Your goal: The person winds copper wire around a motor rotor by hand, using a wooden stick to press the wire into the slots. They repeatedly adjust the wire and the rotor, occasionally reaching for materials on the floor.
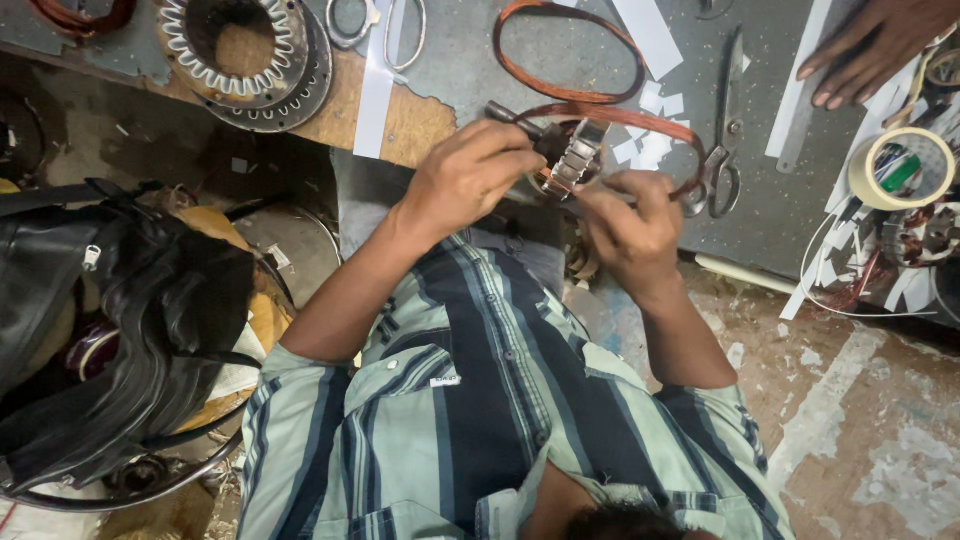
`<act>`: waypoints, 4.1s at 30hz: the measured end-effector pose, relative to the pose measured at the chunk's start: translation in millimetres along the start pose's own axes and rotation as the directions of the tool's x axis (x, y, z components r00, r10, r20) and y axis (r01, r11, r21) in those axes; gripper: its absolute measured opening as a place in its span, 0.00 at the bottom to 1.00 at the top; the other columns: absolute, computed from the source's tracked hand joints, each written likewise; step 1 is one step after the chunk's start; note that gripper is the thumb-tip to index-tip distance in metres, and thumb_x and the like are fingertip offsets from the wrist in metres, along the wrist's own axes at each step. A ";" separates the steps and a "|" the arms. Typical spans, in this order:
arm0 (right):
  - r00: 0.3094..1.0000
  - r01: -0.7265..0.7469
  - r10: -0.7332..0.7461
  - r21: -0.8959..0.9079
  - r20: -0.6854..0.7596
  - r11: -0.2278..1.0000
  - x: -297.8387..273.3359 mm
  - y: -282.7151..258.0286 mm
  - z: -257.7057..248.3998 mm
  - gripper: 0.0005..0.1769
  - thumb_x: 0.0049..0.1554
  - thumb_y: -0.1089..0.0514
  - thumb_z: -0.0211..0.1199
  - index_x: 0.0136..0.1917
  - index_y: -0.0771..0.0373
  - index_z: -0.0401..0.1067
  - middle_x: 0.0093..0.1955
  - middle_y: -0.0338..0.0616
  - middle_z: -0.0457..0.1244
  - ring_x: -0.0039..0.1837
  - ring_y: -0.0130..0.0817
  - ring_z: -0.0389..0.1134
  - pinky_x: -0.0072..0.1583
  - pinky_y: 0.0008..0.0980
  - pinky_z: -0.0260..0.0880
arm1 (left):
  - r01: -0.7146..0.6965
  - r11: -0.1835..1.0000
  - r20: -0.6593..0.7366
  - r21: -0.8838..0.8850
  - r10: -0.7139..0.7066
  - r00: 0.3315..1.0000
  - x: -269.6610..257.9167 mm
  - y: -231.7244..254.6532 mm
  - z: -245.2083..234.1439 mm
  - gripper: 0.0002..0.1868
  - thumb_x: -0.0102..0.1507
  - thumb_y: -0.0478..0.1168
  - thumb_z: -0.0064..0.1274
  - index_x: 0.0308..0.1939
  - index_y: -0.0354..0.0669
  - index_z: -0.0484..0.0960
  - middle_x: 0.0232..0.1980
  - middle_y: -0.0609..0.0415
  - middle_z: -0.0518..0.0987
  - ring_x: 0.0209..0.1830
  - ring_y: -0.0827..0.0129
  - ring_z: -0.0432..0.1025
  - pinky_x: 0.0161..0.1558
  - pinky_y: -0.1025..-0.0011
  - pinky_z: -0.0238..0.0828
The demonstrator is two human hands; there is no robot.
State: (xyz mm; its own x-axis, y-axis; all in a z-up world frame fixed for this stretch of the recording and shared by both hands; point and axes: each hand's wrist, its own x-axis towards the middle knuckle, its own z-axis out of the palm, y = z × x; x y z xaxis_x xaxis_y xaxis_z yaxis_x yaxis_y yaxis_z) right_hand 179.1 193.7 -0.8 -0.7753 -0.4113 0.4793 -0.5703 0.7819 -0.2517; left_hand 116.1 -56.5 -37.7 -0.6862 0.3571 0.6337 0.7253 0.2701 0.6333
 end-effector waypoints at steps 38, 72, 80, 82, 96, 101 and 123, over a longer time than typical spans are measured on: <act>0.889 0.458 -0.455 -0.135 0.050 0.879 53.4 27.5 -81.8 0.18 0.53 0.46 0.74 0.49 0.59 0.77 0.46 0.43 0.65 0.50 0.39 0.67 0.55 0.45 0.69 | -0.143 0.970 0.291 -0.199 0.198 0.936 95.1 -3.9 4.8 0.26 0.65 0.35 0.59 0.68 0.57 0.78 0.52 0.54 0.80 0.51 0.61 0.76 0.53 0.63 0.75; 0.882 -0.466 0.436 0.469 0.178 0.751 26.5 33.0 -10.8 0.09 0.62 0.63 0.69 0.55 0.67 0.79 0.44 0.47 0.72 0.42 0.29 0.72 0.44 0.29 0.69 | -0.020 0.990 0.334 0.142 -0.029 0.942 69.8 -7.3 -11.0 0.08 0.67 0.43 0.60 0.41 0.41 0.86 0.41 0.53 0.81 0.48 0.56 0.74 0.54 0.58 0.67; 0.932 -0.175 0.154 0.033 0.328 0.984 27.5 33.7 -31.6 0.28 0.54 0.41 0.71 0.65 0.51 0.79 0.37 0.42 0.64 0.34 0.34 0.66 0.37 0.35 0.68 | -0.218 0.955 0.474 0.202 0.099 0.875 41.0 -7.4 -12.2 0.37 0.66 0.51 0.56 0.74 0.37 0.63 0.74 0.42 0.66 0.73 0.48 0.60 0.73 0.48 0.50; 0.932 -0.096 0.099 -0.027 0.348 0.995 26.0 31.6 -33.7 0.36 0.51 0.33 0.69 0.69 0.50 0.76 0.39 0.43 0.64 0.34 0.34 0.66 0.37 0.35 0.70 | -0.198 0.958 0.473 0.209 0.078 0.878 35.0 -13.8 -6.7 0.37 0.67 0.50 0.55 0.76 0.38 0.62 0.75 0.43 0.65 0.75 0.49 0.60 0.76 0.48 0.49; 0.922 -0.030 0.133 -0.277 0.363 0.960 3.1 42.6 -51.9 0.24 0.60 0.43 0.72 0.69 0.35 0.75 0.32 0.37 0.64 0.30 0.32 0.65 0.34 0.34 0.65 | -0.123 0.973 0.356 0.195 0.047 0.933 36.5 7.2 -12.6 0.33 0.68 0.43 0.52 0.74 0.30 0.64 0.72 0.37 0.70 0.74 0.45 0.63 0.77 0.50 0.53; 0.923 -0.177 0.218 -0.152 0.318 0.972 -26.1 60.4 -38.6 0.14 0.63 0.54 0.68 0.62 0.52 0.73 0.43 0.43 0.67 0.42 0.39 0.70 0.44 0.35 0.70 | 0.083 0.959 0.378 -0.272 0.027 0.925 52.7 62.9 46.6 0.24 0.72 0.38 0.42 0.73 0.42 0.69 0.74 0.43 0.72 0.76 0.50 0.67 0.75 0.59 0.64; 0.739 0.258 0.657 0.838 0.149 -0.481 -101.5 90.9 30.0 0.18 0.71 0.43 0.54 0.52 0.58 0.73 0.42 0.32 0.67 0.44 0.19 0.64 0.51 0.20 0.67 | -0.031 0.936 -0.052 0.351 0.052 0.997 39.6 58.0 128.6 0.19 0.68 0.45 0.53 0.55 0.32 0.77 0.42 0.51 0.73 0.45 0.62 0.71 0.76 0.47 0.55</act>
State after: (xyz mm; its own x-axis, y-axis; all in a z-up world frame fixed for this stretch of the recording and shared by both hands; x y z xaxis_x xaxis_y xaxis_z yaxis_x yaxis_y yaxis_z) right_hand 197.8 292.5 -97.5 -0.9881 0.1403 0.0629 -0.1534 -0.8747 -0.4597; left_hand 138.0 88.4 -33.1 -0.6494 0.3239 0.6880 0.7193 0.5552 0.4175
